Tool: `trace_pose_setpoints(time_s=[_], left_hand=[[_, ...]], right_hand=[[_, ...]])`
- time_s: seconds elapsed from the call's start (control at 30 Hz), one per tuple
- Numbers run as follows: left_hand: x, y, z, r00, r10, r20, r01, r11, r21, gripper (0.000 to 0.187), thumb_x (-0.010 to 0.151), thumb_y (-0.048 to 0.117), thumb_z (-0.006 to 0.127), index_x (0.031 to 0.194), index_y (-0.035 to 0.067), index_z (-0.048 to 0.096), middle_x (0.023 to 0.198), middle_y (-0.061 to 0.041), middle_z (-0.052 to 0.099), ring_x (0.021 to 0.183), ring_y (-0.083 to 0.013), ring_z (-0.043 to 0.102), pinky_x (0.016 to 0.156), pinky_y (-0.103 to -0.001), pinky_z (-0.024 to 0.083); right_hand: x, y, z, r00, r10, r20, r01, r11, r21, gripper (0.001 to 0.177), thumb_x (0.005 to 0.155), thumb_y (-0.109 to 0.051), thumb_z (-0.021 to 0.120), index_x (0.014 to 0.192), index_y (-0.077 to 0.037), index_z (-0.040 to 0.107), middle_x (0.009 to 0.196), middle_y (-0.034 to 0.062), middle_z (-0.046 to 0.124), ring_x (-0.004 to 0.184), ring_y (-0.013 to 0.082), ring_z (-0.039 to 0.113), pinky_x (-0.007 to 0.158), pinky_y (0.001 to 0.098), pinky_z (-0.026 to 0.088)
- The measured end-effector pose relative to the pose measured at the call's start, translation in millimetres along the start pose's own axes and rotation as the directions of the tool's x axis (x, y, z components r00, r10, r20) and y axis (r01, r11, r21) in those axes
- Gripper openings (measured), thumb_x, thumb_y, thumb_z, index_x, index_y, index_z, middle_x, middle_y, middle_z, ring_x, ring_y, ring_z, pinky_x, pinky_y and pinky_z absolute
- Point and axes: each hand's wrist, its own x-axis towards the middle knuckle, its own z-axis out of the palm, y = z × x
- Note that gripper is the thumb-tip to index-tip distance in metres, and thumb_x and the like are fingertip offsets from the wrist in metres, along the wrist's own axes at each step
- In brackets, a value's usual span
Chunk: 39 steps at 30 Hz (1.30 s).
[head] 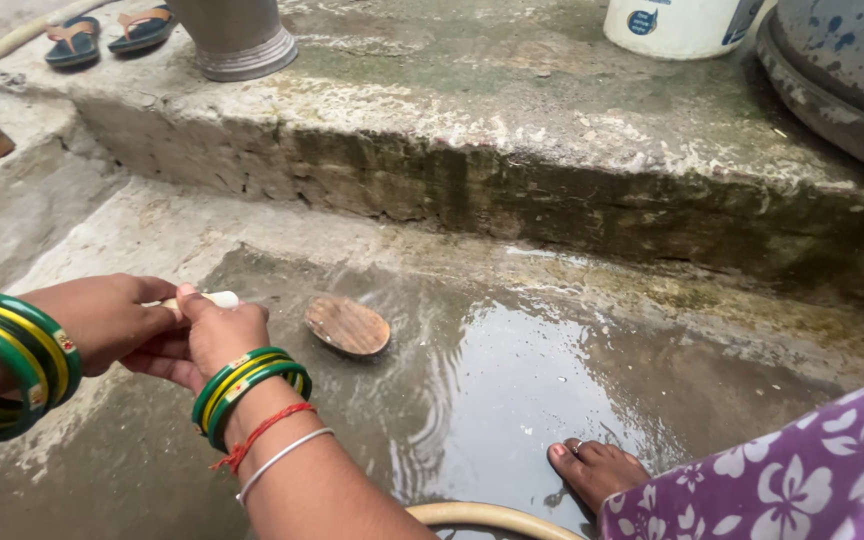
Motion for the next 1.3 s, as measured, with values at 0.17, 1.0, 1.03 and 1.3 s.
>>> trace_pose_setpoints(time_s=[0.17,1.0,1.03,1.3], left_hand=[[1.4,7.2,-3.8,0.999,-0.02,0.04,0.018,0.999,0.049,0.051,0.098,0.043,0.046,0.132,0.012,0.069,0.087,-0.012,0.079,0.065,-0.0258,0.071,0.064,-0.038,0.056],[-6.1,25.5,-15.4,0.977,-0.17,0.129,0.154,0.98,0.129,0.061,0.1,0.033,0.064,0.158,0.04,0.047,0.068,-0.009,0.071,0.055,-0.0178,0.062,0.05,-0.031,0.052],[-7.3,26.6,-16.7,0.976,-0.172,0.131,0.155,0.979,0.132,0.061,0.099,0.033,0.064,0.157,0.04,0.047,0.069,-0.009,0.071,0.056,-0.0178,0.062,0.051,-0.031,0.052],[-8.5,25.1,-19.8,0.976,-0.177,0.126,0.161,0.979,0.125,0.061,0.099,0.031,0.064,0.156,0.04,0.048,0.072,-0.008,0.073,0.06,-0.0173,0.064,0.055,-0.032,0.055]], right_hand=[[0.3,-0.3,-1.9,0.999,0.012,0.032,-0.013,1.0,0.02,0.052,0.107,-0.044,0.017,0.156,-0.04,0.034,0.161,-0.0005,0.037,0.152,0.0225,0.03,0.126,0.0429,0.024],[-5.1,-9.3,-12.4,0.989,0.111,0.099,-0.124,0.982,0.139,0.058,0.105,-0.05,0.011,0.156,-0.036,0.036,0.158,-0.0018,0.042,0.154,0.0206,0.029,0.129,0.0439,0.021],[-4.7,-7.8,-10.5,0.989,0.11,0.099,-0.124,0.982,0.14,0.058,0.105,-0.05,0.011,0.156,-0.036,0.036,0.158,-0.0018,0.042,0.154,0.0206,0.029,0.129,0.0439,0.021],[0.8,1.7,3.1,1.0,0.014,0.02,-0.014,1.0,0.019,0.053,0.105,-0.047,0.018,0.156,-0.043,0.031,0.161,-0.0039,0.037,0.153,0.0204,0.028,0.127,0.044,0.022]])
